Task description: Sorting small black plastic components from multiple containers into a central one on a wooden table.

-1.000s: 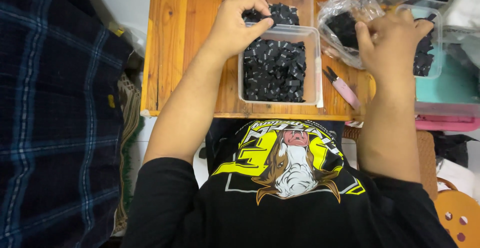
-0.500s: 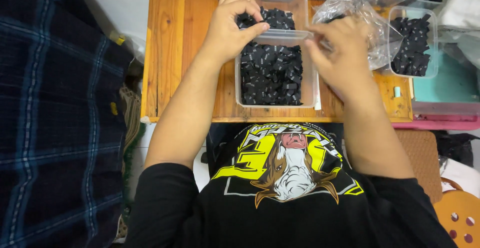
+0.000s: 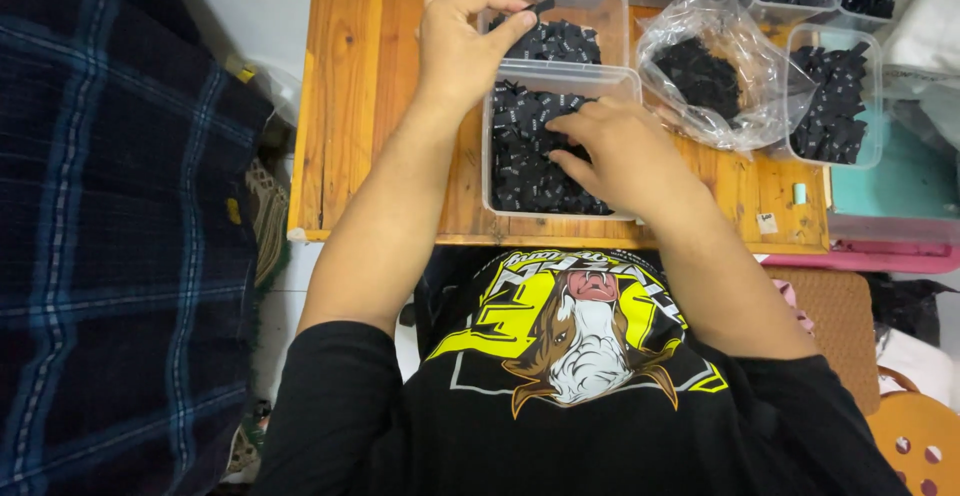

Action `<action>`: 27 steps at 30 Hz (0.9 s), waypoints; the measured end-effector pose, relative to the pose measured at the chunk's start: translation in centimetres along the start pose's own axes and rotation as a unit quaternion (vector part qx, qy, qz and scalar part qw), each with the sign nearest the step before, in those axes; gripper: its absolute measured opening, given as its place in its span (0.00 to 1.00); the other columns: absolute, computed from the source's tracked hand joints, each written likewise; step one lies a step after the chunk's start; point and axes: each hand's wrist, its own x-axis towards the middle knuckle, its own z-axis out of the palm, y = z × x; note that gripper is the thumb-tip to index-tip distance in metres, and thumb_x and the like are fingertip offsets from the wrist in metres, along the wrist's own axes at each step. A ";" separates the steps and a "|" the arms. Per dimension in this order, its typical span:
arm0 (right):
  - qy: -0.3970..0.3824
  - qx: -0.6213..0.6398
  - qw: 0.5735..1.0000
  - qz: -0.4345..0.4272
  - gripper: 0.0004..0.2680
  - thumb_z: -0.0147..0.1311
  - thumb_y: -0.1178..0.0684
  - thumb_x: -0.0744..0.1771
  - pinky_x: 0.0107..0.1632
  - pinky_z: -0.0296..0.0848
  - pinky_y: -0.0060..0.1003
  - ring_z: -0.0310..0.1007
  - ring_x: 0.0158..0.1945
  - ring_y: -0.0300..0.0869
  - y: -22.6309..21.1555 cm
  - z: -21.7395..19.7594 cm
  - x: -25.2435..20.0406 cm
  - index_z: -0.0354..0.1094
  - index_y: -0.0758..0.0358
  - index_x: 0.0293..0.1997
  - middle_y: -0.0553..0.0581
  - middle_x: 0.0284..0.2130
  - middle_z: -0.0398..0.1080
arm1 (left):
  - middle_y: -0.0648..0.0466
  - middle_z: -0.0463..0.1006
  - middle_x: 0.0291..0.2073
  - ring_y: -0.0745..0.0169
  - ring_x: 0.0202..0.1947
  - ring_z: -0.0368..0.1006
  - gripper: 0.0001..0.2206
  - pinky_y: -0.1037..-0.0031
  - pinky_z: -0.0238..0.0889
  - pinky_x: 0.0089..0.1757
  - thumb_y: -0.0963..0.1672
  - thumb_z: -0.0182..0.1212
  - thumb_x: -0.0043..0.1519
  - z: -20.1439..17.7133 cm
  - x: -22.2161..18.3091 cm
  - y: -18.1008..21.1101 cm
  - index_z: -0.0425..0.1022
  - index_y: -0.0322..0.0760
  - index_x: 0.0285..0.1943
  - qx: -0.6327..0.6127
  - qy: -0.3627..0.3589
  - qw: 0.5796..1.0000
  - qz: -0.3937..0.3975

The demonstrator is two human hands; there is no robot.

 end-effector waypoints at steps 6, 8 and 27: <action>-0.007 -0.038 0.999 -0.011 0.13 0.57 0.45 0.68 0.49 0.70 0.50 0.72 0.45 0.56 0.3 0.5 0.0 0.75 0.57 0.56 0.57 0.38 0.76 | 0.73 0.77 0.35 0.66 0.47 0.67 0.02 0.62 0.57 0.48 0.50 0.74 0.55 0.3 0.0 -0.2 0.87 0.59 0.34 0.053 -0.006 0.998 -0.012; -0.003 -0.031 0.999 -0.018 0.13 0.57 0.46 0.68 0.49 0.70 0.50 0.72 0.45 0.56 0.4 0.6 0.0 0.75 0.58 0.56 0.58 0.37 0.76 | 0.74 0.76 0.36 0.66 0.47 0.66 0.02 0.62 0.54 0.48 0.50 0.72 0.57 0.3 0.0 -0.2 0.87 0.60 0.36 0.065 -0.014 0.998 -0.016; -0.286 0.665 0.684 -0.086 0.17 0.51 0.50 0.67 0.76 0.54 0.43 0.59 0.73 0.42 -19.4 -12.0 4.2 0.64 0.63 0.63 0.56 0.66 0.64 | 0.59 0.77 0.36 0.63 0.42 0.69 0.06 0.71 0.57 0.48 0.45 0.60 0.66 -0.9 0.0 0.3 0.83 0.44 0.42 -0.012 -0.026 0.989 0.142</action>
